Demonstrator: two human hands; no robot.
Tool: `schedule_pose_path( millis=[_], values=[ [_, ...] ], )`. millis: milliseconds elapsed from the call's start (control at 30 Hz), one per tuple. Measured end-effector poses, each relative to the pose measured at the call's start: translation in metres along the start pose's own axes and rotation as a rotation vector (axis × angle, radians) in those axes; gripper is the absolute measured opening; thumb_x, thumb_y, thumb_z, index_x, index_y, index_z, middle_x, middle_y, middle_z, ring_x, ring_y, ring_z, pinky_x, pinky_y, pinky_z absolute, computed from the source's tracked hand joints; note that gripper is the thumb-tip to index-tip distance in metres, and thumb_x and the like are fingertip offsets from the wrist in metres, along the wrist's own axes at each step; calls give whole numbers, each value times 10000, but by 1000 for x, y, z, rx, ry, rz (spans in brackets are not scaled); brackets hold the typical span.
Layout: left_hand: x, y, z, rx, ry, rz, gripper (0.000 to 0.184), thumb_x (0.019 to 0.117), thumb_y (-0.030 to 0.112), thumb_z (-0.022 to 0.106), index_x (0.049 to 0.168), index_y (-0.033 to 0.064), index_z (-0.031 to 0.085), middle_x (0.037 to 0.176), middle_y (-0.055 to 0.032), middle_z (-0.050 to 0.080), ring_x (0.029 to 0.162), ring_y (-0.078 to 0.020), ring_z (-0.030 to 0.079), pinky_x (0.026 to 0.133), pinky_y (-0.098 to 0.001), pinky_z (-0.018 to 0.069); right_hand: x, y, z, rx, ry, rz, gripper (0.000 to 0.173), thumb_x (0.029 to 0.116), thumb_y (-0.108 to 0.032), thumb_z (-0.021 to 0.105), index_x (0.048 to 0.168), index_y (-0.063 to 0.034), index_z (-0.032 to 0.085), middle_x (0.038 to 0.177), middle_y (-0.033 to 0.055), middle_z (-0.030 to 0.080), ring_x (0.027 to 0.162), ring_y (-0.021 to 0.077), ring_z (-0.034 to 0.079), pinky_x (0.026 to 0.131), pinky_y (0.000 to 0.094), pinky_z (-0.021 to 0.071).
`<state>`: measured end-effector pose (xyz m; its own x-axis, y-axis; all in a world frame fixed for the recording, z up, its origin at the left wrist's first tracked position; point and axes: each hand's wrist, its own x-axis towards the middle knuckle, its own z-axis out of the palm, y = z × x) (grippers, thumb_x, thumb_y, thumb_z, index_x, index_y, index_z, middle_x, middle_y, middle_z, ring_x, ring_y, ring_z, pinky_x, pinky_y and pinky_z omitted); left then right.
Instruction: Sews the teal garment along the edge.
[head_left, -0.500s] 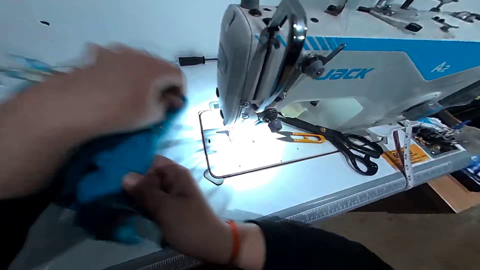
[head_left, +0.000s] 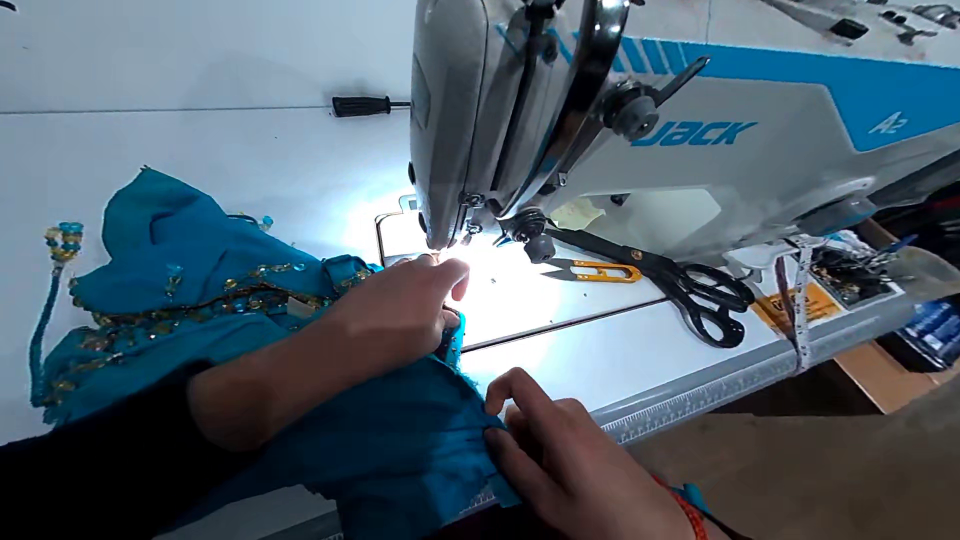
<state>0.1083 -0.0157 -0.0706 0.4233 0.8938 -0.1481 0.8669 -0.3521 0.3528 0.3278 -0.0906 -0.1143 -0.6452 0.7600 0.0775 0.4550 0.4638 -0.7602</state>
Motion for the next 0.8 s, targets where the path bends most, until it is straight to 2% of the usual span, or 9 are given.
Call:
schedule_pose_path(
  millis=[67, 133, 233, 300, 433, 500, 567, 667, 800],
  values=[
    [-1, -5, 7, 44, 95, 64, 97, 954, 218, 715, 973, 124, 703, 956, -81, 645, 975, -279, 630, 822, -463, 528, 6, 3, -14, 38, -65, 21, 241, 1058, -302, 523, 1083, -79, 611, 571, -38, 448, 447, 64, 430, 424, 239, 379],
    [-4, -11, 11, 76, 179, 123, 90, 922, 233, 734, 888, 151, 748, 924, -83, 650, 985, -319, 621, 787, -503, 508, 10, 8, -27, 178, -76, 63, 323, 1074, -389, 493, 1036, -99, 629, 595, -70, 461, 480, 4, 438, 447, 184, 374],
    [-10, -17, 14, 221, 291, 314, 123, 899, 216, 696, 835, 153, 779, 933, -74, 676, 944, -328, 652, 714, -513, 503, 14, 13, -41, 475, -22, 187, 205, 1082, -302, 436, 1018, -156, 566, 677, -108, 548, 544, -54, 489, 495, 124, 397],
    [-18, -16, 9, 346, 269, 407, 171, 908, 184, 624, 867, 143, 784, 1031, -70, 696, 996, -325, 648, 732, -505, 497, 18, 14, -44, 669, 43, 275, 148, 1045, -187, 392, 1030, -168, 537, 724, -71, 600, 552, -47, 475, 496, 111, 356],
    [-36, -16, 9, 431, 160, 432, 439, 1009, 334, 405, 1080, 106, 773, 1161, -62, 715, 1077, -284, 674, 816, -467, 545, 27, 12, -39, 782, 128, 393, 135, 1034, -105, 443, 1137, -149, 519, 822, -16, 610, 588, 7, 515, 525, 138, 409],
    [-42, -21, 6, 447, 79, 428, 526, 996, 402, 374, 1267, 124, 728, 1320, -45, 677, 1222, -244, 632, 942, -436, 526, 30, 13, -34, 809, 156, 397, 133, 1029, -77, 484, 1141, -144, 509, 820, 4, 599, 601, 30, 555, 541, 149, 460],
    [-46, -28, 6, 486, 73, 475, 528, 987, 412, 396, 1326, 144, 700, 1399, -39, 644, 1285, -225, 604, 990, -415, 505, 32, 16, -31, 844, 165, 366, 138, 1014, -39, 513, 1107, -140, 518, 837, 17, 638, 656, 58, 643, 614, 181, 552],
    [-43, -33, 23, 496, 267, 516, 424, 984, 356, 451, 1213, 169, 754, 1276, -22, 714, 1174, -202, 674, 892, -366, 552, 37, 15, -30, 927, 188, 346, 194, 988, 41, 532, 1092, -121, 499, 887, 54, 672, 734, 130, 727, 709, 270, 630],
    [-42, -11, 48, 436, 452, 364, 311, 1013, 239, 506, 1115, 97, 763, 1032, -87, 760, 977, -250, 735, 789, -375, 584, 43, 17, -30, 938, 210, 320, 213, 971, 74, 572, 1057, -102, 487, 872, 72, 703, 726, 171, 753, 725, 306, 647]
  ],
)
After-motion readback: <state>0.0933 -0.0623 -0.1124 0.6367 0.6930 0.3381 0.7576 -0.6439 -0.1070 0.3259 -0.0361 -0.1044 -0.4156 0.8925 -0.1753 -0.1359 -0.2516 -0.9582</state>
